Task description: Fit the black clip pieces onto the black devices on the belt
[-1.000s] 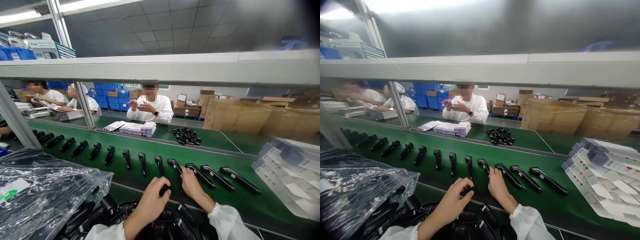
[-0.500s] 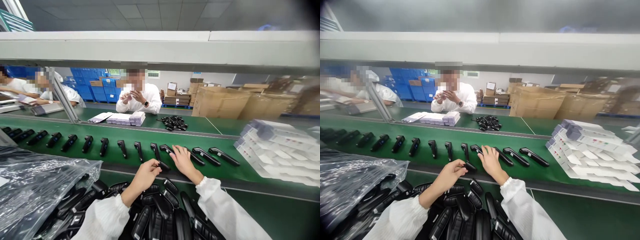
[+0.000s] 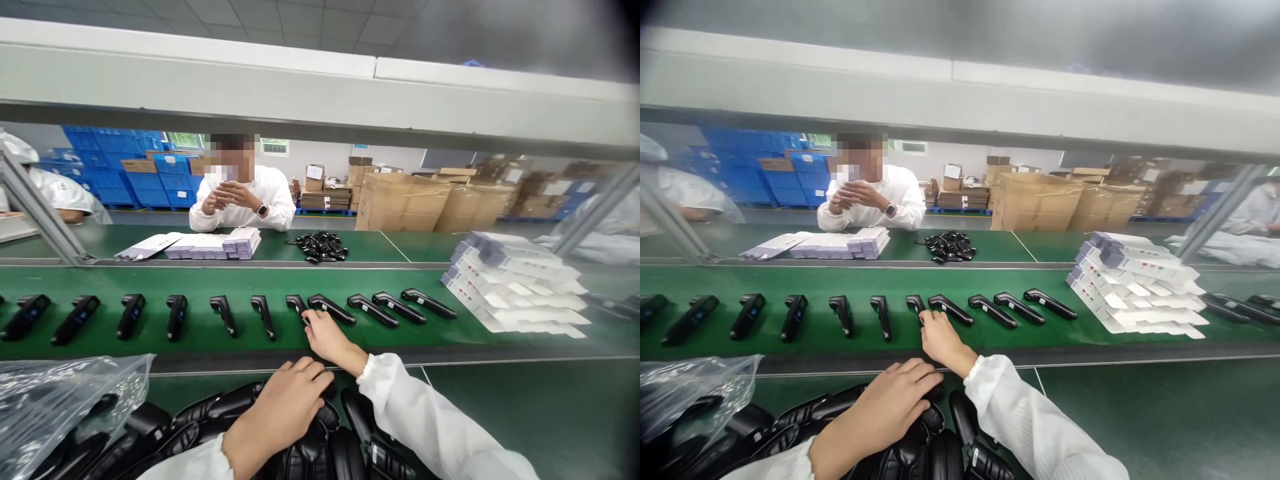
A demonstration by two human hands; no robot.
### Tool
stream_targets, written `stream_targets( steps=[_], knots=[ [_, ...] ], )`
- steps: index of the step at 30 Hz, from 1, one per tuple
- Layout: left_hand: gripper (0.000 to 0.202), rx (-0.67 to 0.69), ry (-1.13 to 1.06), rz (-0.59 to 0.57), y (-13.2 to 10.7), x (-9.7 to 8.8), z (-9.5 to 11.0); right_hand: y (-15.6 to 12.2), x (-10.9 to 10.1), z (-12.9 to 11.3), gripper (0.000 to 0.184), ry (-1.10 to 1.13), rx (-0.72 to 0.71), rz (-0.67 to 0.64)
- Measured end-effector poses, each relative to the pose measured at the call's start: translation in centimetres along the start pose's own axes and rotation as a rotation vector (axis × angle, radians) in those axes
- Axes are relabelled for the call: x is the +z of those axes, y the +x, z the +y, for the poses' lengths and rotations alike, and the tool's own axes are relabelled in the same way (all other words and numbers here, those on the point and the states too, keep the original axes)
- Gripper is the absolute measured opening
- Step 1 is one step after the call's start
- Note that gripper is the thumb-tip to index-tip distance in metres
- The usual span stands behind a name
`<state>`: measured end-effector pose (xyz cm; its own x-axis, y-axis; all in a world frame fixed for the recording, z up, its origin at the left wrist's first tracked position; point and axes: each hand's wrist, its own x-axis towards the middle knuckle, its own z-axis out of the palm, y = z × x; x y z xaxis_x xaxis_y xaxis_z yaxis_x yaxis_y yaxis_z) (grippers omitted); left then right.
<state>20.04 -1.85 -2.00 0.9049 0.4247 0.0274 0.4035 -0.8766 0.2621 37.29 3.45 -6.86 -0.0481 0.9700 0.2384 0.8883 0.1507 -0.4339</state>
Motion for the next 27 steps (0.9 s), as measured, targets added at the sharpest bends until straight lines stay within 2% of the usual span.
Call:
stream_targets(
  steps=[3,7,11,13,14,16,18,19,22,24,25,27],
  knots=[
    [0.028,-0.008,0.012,-0.021,0.5,0.7,0.2,0.3,0.8,0.1,0.044,-0.137,0.025,-0.002],
    [0.019,-0.115,-0.132,0.070,1.1,0.8,-0.6,0.6,0.7,1.1,0.037,-0.170,0.047,-0.006],
    [0.025,-0.259,-0.242,0.221,0.4,-0.4,-2.4,0.2,-1.1,1.6,0.041,-0.150,0.017,0.040],
    [0.026,-0.297,-0.289,0.279,-0.3,-0.8,-3.2,-0.3,-2.8,1.0,0.040,-0.029,-0.068,0.068],
    [0.025,-0.305,-0.308,0.293,-0.6,-0.9,-3.5,-0.6,-3.9,0.5,0.039,0.079,-0.135,0.032],
    [0.022,-0.304,-0.338,0.303,-1.0,-0.7,-3.9,-1.2,-5.9,-0.8,0.036,0.307,-0.286,-0.143],
    [0.019,-0.300,-0.358,0.307,-1.1,-0.3,-3.9,-1.8,-7.2,-2.0,0.034,0.395,-0.397,-0.333],
    [0.017,-0.307,-0.364,0.312,-1.0,-0.2,-3.9,-2.0,-7.6,-2.5,0.033,0.382,-0.418,-0.382],
    [0.013,-0.387,-0.355,0.364,-1.0,0.0,-3.5,-1.9,-7.2,-2.6,0.036,0.283,-0.368,-0.412],
    [0.016,-0.425,-0.310,0.387,-1.3,-0.3,-3.0,-1.5,-6.1,-2.0,0.033,0.275,-0.259,-0.348],
    [0.017,-0.398,-0.275,0.364,-1.5,-0.4,-2.6,-1.2,-5.4,-1.7,0.031,0.283,-0.198,-0.281],
    [0.024,-0.261,-0.197,0.258,-1.8,-0.5,-1.9,-0.8,-3.7,-1.1,0.028,0.289,-0.101,-0.132]
  ],
)
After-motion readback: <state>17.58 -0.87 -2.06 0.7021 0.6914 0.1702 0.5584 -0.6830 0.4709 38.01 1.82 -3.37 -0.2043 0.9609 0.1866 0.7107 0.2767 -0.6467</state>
